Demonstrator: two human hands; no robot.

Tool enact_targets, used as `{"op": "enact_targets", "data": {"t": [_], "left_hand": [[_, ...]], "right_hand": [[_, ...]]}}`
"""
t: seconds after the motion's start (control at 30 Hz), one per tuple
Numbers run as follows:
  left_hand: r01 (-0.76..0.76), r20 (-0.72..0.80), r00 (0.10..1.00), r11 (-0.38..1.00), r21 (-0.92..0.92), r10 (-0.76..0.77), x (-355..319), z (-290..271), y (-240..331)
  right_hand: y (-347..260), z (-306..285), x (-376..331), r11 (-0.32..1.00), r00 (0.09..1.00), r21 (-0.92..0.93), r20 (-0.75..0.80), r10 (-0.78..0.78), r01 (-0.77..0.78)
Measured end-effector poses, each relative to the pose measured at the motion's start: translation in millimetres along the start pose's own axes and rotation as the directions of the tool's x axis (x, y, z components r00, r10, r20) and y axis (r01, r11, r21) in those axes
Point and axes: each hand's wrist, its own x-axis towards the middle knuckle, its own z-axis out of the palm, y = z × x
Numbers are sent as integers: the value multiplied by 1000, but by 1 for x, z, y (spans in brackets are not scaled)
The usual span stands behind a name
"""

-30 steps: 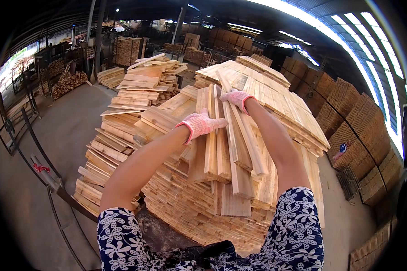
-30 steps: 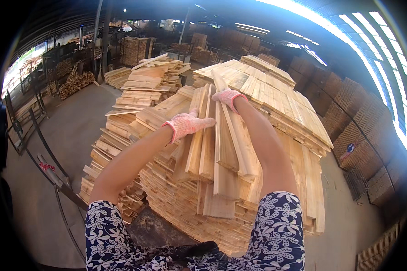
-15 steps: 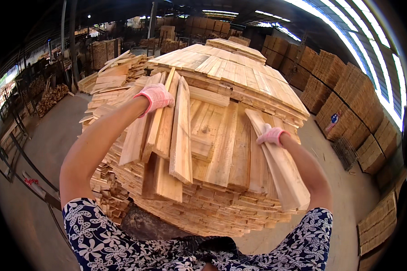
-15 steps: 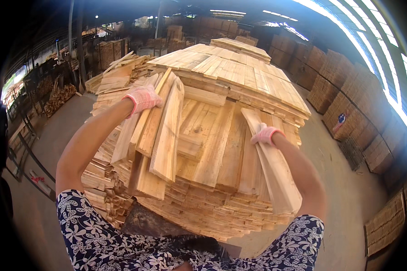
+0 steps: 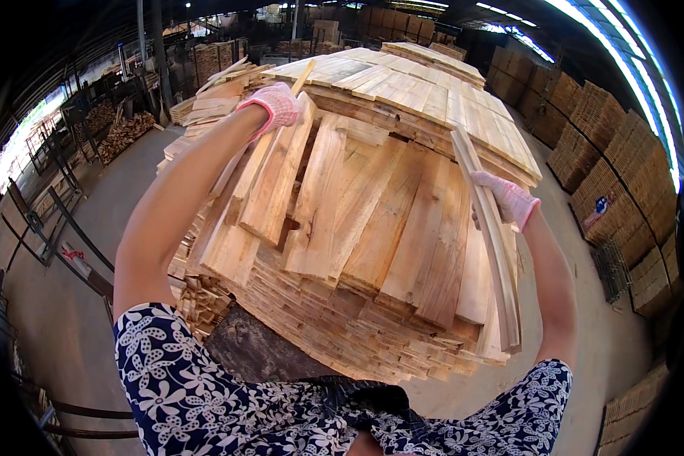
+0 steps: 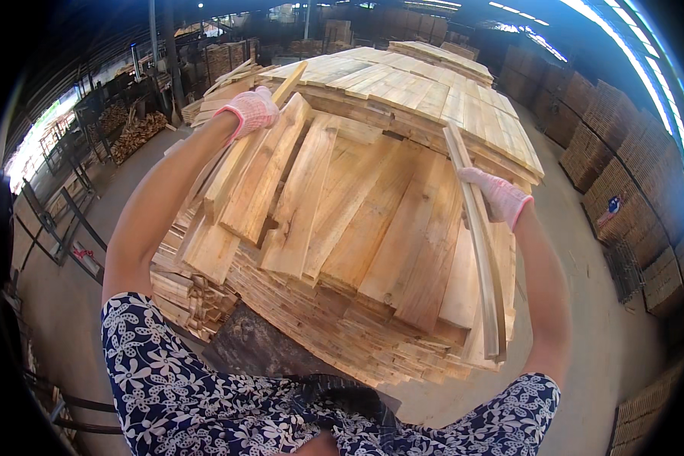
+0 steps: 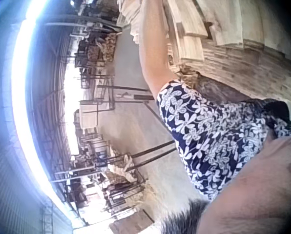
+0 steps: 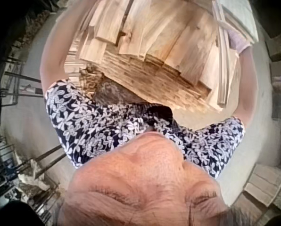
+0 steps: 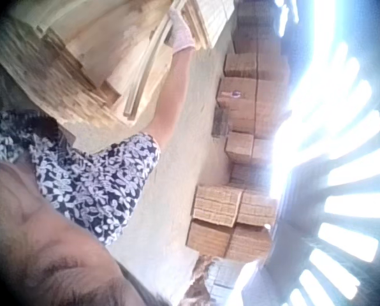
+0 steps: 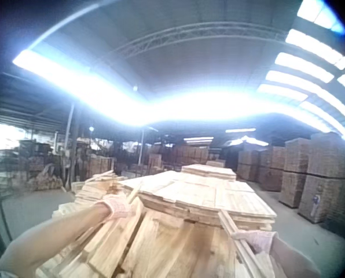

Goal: The person repeatedly picks up small bundles of wooden planks from a large pile and places them onto a growing stack. They wear pink gloves and handle the planks by hand, moving between two piles in a warehouse setting.

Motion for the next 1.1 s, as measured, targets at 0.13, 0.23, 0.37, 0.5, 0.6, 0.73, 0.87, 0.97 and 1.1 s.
{"op": "enact_targets", "data": {"t": [0.13, 0.23, 0.37, 0.5, 0.6, 0.73, 0.87, 0.97, 1.1], "left_hand": [[-107, 16, 994, 989, 98, 106, 43, 40, 38], [434, 272, 896, 820, -374, -351, 15, 20, 78], [521, 292, 853, 743, -420, -433, -1, 20, 90], [454, 242, 891, 758, -468, -385, 13, -5, 97], [455, 281, 888, 786, -418, -364, 7, 1, 109], [450, 332, 891, 705, -548, -311, 12, 36, 119], [394, 345, 907, 782, -483, -243, 7, 5, 145], [528, 419, 835, 735, -425, -358, 13, 0, 152], [475, 298, 880, 678, -562, -370, 26, 15, 141]], "right_hand": [[1, -49, -38, 999, 998, 24, -53, -22, 24], [20, -92, -49, 997, 993, -58, -113, 38, -45], [66, -121, -46, 981, 984, -125, -118, 131, -145], [150, -133, 1, 891, 885, -291, -415, 210, -348], [131, -117, 14, 881, 839, -251, -487, 243, -400], [91, -83, -4, 745, 962, -614, -227, 151, -262], [128, -106, 6, 729, 929, -648, -368, -46, -221], [140, -109, 24, 768, 918, -622, -377, -126, -150], [158, -105, 39, 672, 880, -713, -432, -197, -199]]}}
